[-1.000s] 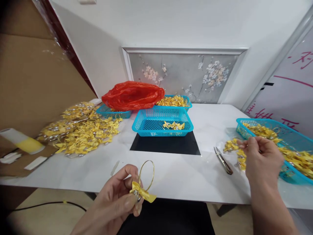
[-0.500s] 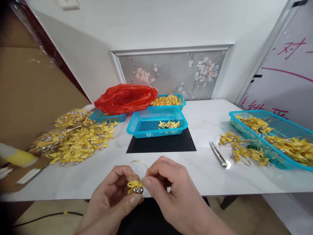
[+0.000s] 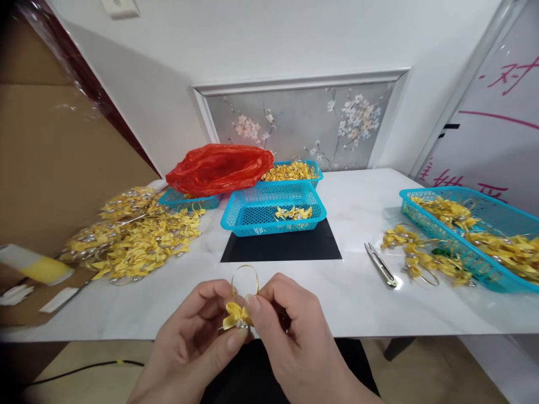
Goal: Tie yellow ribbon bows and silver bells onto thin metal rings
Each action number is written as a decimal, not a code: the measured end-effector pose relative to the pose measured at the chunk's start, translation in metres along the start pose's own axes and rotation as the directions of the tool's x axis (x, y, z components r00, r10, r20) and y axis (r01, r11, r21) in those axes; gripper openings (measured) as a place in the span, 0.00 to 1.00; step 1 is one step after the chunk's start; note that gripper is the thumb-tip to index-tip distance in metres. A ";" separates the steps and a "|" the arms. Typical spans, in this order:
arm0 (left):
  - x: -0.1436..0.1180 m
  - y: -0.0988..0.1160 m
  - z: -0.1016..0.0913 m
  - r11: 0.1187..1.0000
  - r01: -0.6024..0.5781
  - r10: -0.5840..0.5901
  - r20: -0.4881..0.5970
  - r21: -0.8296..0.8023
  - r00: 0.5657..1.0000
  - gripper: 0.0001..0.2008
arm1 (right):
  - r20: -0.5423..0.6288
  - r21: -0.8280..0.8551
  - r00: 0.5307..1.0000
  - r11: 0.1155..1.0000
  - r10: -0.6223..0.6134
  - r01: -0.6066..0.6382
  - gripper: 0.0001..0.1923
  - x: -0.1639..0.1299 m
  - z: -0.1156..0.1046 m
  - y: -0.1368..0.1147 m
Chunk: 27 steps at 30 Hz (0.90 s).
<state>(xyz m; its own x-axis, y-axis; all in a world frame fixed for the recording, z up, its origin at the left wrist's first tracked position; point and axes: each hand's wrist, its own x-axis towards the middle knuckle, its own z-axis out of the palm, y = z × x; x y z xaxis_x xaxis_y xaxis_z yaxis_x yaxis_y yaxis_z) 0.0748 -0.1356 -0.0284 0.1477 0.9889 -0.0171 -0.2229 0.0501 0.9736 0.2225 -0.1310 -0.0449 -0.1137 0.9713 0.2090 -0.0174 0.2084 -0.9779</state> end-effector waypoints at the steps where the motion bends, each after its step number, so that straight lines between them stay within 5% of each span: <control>1: 0.000 0.001 0.000 1.000 -0.014 0.014 -0.004 0.014 1.000 0.11 | 0.014 0.053 0.999 0.998 0.042 -0.043 0.21 0.000 0.001 0.001; 7: -0.003 0.005 0.004 0.998 -0.030 0.033 -0.044 0.058 0.998 0.11 | 0.123 0.274 0.964 0.926 0.234 -0.260 0.23 0.002 0.004 0.004; 13: -0.004 0.004 0.009 0.996 -0.082 0.079 -0.075 -0.032 0.994 0.14 | 0.141 0.390 0.946 0.862 0.291 -0.323 0.23 0.002 0.006 0.006; 19: -0.006 -0.001 -0.002 0.990 -0.128 0.128 -0.004 -0.061 0.992 0.26 | 0.078 0.322 0.959 0.903 0.273 -0.283 0.23 0.003 0.004 0.004; 27: -0.007 -0.001 0.004 0.995 -0.098 0.098 -0.017 -0.012 0.995 0.17 | 0.083 0.220 0.981 0.956 0.177 -0.192 0.23 0.001 0.003 0.001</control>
<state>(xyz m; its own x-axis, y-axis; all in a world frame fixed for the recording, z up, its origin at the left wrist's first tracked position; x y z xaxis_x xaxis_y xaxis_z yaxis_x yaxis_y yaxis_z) 0.0779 -0.1427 -0.0282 0.1083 0.9913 0.0745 -0.2478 -0.0456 0.9677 0.2191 -0.1303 -0.0460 -0.1966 0.9800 0.0310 -0.2138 -0.0120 -0.9768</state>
